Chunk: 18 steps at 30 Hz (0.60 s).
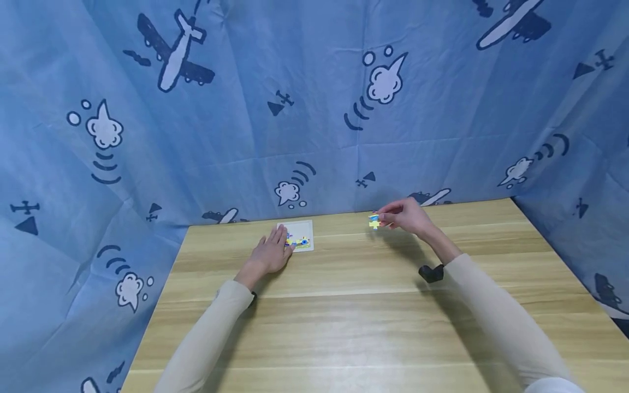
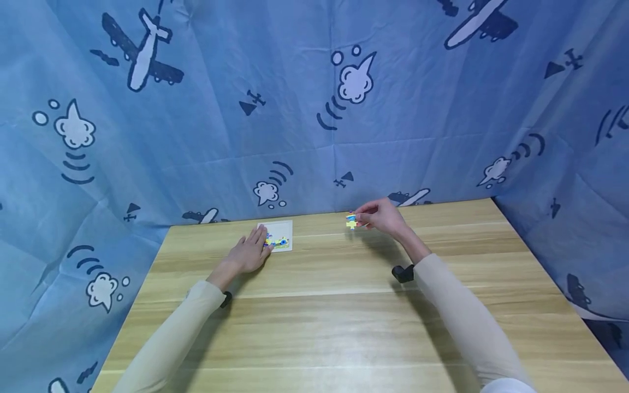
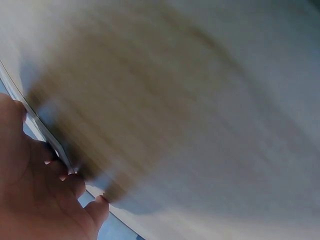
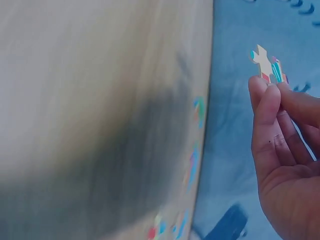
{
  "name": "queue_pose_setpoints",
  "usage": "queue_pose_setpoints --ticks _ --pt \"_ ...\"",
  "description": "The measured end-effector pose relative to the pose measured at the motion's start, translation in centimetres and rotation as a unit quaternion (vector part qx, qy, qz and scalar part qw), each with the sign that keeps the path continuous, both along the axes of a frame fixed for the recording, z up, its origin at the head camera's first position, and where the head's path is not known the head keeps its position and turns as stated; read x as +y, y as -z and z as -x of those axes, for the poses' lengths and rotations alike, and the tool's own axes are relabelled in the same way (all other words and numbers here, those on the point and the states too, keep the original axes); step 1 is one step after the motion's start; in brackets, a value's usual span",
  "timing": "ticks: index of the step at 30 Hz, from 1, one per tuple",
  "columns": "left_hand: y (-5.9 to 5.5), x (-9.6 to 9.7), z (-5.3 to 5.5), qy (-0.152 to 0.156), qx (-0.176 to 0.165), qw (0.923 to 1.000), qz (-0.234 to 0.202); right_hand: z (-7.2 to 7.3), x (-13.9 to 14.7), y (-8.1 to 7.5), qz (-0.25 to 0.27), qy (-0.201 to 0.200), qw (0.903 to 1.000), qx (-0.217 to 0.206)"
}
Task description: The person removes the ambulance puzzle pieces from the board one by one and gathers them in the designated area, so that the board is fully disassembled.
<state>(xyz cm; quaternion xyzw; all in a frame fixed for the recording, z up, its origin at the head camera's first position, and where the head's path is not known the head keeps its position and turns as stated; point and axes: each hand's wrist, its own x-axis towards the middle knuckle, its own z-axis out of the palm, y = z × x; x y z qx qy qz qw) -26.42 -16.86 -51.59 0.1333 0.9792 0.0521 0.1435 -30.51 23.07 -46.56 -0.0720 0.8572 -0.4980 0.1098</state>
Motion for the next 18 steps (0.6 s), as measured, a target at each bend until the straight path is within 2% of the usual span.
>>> queue_pose_setpoints --ticks 7,11,18 --pt "0.0 0.0 -0.1 -0.003 0.005 1.0000 -0.004 -0.1 3.0 1.5 -0.055 0.022 0.9980 -0.020" --pt "0.1 0.0 0.0 -0.003 0.003 1.0000 -0.006 -0.1 4.1 2.1 -0.074 0.020 0.9964 -0.037" --pt "0.5 0.0 0.1 -0.006 0.005 1.0000 0.001 0.0 4.9 2.7 -0.072 0.013 0.9961 -0.048"
